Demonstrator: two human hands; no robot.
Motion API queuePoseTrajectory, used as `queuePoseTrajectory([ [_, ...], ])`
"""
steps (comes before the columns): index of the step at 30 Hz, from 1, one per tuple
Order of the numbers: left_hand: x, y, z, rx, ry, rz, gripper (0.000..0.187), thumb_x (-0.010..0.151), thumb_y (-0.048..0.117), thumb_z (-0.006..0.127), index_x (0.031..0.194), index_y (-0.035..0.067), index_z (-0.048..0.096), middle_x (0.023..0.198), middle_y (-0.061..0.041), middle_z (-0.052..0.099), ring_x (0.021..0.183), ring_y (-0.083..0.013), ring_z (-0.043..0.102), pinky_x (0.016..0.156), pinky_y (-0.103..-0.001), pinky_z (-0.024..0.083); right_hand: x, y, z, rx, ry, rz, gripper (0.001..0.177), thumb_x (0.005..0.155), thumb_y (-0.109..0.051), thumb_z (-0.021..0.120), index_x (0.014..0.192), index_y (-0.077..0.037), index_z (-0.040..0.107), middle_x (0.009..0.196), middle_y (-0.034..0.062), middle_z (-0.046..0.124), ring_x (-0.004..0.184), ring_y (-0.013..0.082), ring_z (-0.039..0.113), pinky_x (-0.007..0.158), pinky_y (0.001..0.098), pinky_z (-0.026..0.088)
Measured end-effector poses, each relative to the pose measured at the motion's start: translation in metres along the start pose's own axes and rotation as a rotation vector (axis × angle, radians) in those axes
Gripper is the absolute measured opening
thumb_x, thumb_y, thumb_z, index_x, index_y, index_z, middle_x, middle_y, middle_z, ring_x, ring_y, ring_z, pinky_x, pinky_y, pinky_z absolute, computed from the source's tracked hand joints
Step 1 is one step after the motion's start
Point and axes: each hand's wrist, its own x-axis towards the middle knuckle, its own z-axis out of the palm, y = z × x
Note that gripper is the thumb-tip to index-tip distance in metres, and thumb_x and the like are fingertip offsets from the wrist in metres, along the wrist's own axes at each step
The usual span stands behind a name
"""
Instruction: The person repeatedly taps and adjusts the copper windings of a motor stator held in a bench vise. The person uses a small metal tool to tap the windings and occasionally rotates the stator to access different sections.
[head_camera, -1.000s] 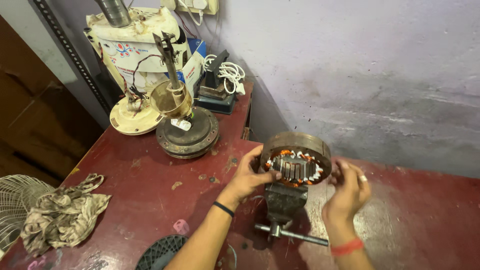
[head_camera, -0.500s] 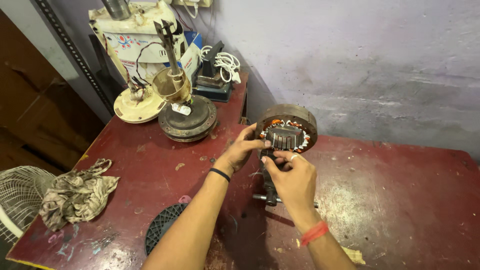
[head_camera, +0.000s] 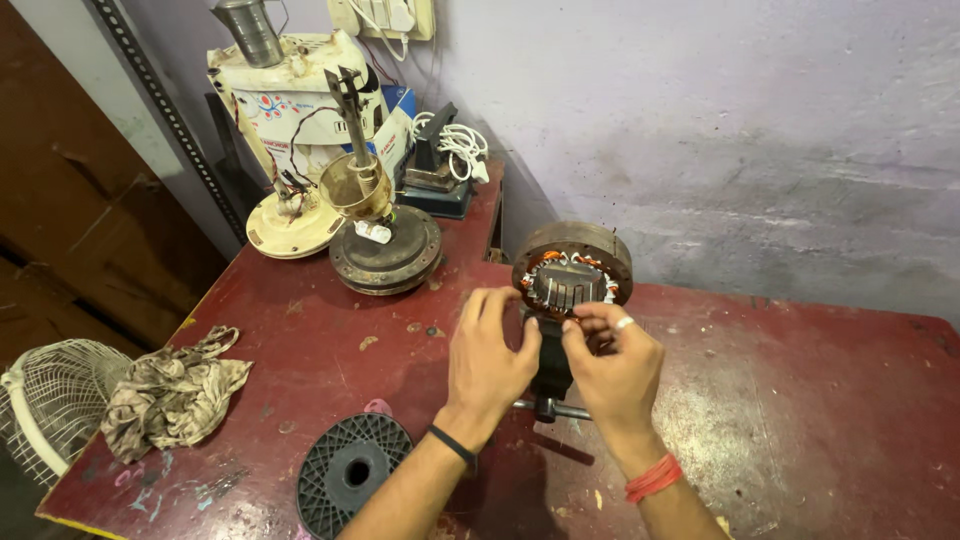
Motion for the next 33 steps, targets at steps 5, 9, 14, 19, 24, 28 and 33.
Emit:
queuePoseTrajectory([
  [5, 0.007, 0.000, 0.008, 0.064, -0.203, -0.255, 0.034, 0.089, 0.031, 0.071, 0.088, -0.002, 0.069, 0.092, -0.021, 0.071, 0.086, -0.0422, 0.068, 0.076, -0.050, 0.053, 0.009, 0.031, -0.011, -0.022, -0.006, -0.205, 0.015, 0.088, -0.008, 0.075, 0.103, -0.007, 0.077, 0.078, 0.0000, 0.074, 0.063, 0.0052, 0.067, 0.056, 0.0195, 0.052],
  [9, 0.008, 0.000, 0.015, 0.066, -0.175, -0.231, 0.033, 0.091, 0.030, 0.068, 0.083, -0.002, 0.071, 0.086, -0.023, 0.072, 0.082, -0.0441, 0.068, 0.073, -0.051, 0.053, 0.044, 0.079, -0.026, 0.423, 0.371, 0.073, 0.008, 0.098, -0.002, 0.064, 0.096, -0.002, 0.072, 0.075, 0.0044, 0.064, 0.057, 0.0137, 0.050, 0.049, 0.0299, 0.037],
  [14, 0.009, 0.012, 0.020, 0.106, -0.128, -0.284, 0.033, 0.091, 0.032, 0.067, 0.082, 0.000, 0.072, 0.083, -0.024, 0.071, 0.080, -0.0456, 0.068, 0.071, -0.053, 0.053, 0.129, 0.131, -0.014, 0.776, -0.197, 0.578, 0.020, 0.087, -0.013, 0.064, 0.100, -0.003, 0.076, 0.094, 0.0066, 0.076, 0.083, 0.0158, 0.070, 0.076, 0.0286, 0.060],
  [19, 0.009, 0.029, 0.021, 0.110, -0.102, -0.350, 0.034, 0.093, 0.032, 0.064, 0.084, 0.000, 0.070, 0.077, -0.026, 0.069, 0.077, -0.0476, 0.067, 0.069, -0.056, 0.050, 0.158, 0.145, 0.013, 0.632, -0.753, 0.583, 0.029, 0.090, -0.014, 0.072, 0.115, 0.001, 0.069, 0.098, 0.0069, 0.073, 0.084, 0.0156, 0.065, 0.073, 0.0364, 0.055],
  [24, 0.009, 0.033, 0.024, 0.088, -0.081, -0.366, 0.033, 0.093, 0.030, 0.063, 0.083, -0.002, 0.068, 0.071, -0.028, 0.067, 0.073, -0.0486, 0.067, 0.067, -0.055, 0.052, 0.189, 0.177, 0.028, 0.439, -0.985, 0.534, 0.033, 0.091, -0.012, 0.067, 0.122, -0.001, 0.067, 0.111, 0.0051, 0.073, 0.090, 0.0128, 0.064, 0.078, 0.0350, 0.056],
  [28, 0.008, 0.031, 0.032, 0.106, -0.059, -0.388, 0.036, 0.094, 0.030, 0.063, 0.080, -0.003, 0.067, 0.069, -0.030, 0.065, 0.071, -0.0496, 0.066, 0.066, -0.055, 0.052, 0.203, 0.230, 0.051, 0.454, -1.014, 0.450, 0.036, 0.095, -0.014, 0.058, 0.130, -0.006, 0.062, 0.126, -0.0004, 0.069, 0.103, 0.0063, 0.062, 0.089, 0.0249, 0.055],
  [33, 0.005, 0.027, 0.036, 0.072, -0.040, -0.383, 0.035, 0.094, 0.029, 0.064, 0.079, -0.003, 0.066, 0.069, -0.030, 0.065, 0.070, -0.0485, 0.067, 0.065, -0.054, 0.052, 0.209, 0.277, 0.066, 0.509, -0.963, 0.584, 0.035, 0.101, -0.016, 0.057, 0.129, 0.004, 0.064, 0.119, 0.0086, 0.071, 0.094, 0.0146, 0.063, 0.081, 0.0326, 0.057],
])
